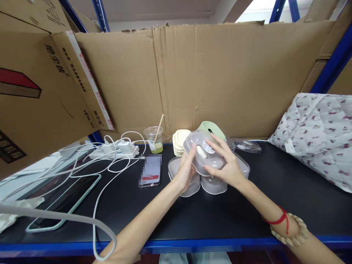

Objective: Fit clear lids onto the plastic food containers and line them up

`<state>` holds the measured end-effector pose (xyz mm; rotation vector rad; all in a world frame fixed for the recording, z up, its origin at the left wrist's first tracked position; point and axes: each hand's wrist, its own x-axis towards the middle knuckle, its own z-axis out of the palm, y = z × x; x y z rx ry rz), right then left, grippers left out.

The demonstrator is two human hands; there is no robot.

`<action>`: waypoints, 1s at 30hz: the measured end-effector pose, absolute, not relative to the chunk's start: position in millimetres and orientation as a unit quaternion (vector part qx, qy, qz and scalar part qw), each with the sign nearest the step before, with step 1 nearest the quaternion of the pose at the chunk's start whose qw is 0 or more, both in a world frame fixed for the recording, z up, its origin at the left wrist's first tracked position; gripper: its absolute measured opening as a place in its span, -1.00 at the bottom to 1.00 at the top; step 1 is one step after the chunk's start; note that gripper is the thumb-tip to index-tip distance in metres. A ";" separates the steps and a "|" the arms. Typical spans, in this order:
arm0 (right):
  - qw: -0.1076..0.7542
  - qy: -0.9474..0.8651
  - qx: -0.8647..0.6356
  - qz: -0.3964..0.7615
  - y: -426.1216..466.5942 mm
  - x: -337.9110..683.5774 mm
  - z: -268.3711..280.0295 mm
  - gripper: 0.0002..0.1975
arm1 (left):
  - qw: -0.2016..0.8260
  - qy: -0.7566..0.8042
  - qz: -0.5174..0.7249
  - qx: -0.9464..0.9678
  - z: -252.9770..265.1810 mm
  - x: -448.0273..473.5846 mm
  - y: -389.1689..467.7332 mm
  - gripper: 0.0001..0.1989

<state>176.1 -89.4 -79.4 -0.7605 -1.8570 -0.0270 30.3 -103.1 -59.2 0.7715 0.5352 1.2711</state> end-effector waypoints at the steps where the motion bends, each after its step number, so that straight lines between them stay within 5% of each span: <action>1: 0.529 -0.788 -0.315 0.001 -89.6 175.7 -79.8 -0.38 | 0.694 0.244 0.580 0.351 -58.8 29.7 -103.2 -0.54; 11: 0.582 -0.651 -0.354 0.335 -88.1 161.1 -82.8 -0.32 | 0.637 0.284 0.614 0.370 -46.0 20.9 -102.5 -0.48; 20: 0.649 -0.569 -0.374 0.340 -79.6 180.8 -69.3 -0.46 | 0.599 0.333 0.615 0.390 -47.8 12.1 -90.1 -0.28; 26: 0.619 -0.558 -0.376 0.406 -76.6 181.9 -66.7 -0.47 | 0.636 0.335 0.553 0.422 -48.2 10.6 -89.6 -0.54; 30: 0.601 -0.558 -0.363 0.442 -81.1 180.4 -65.2 -0.44 | 0.645 0.343 0.563 0.387 -49.5 13.2 -91.1 -0.55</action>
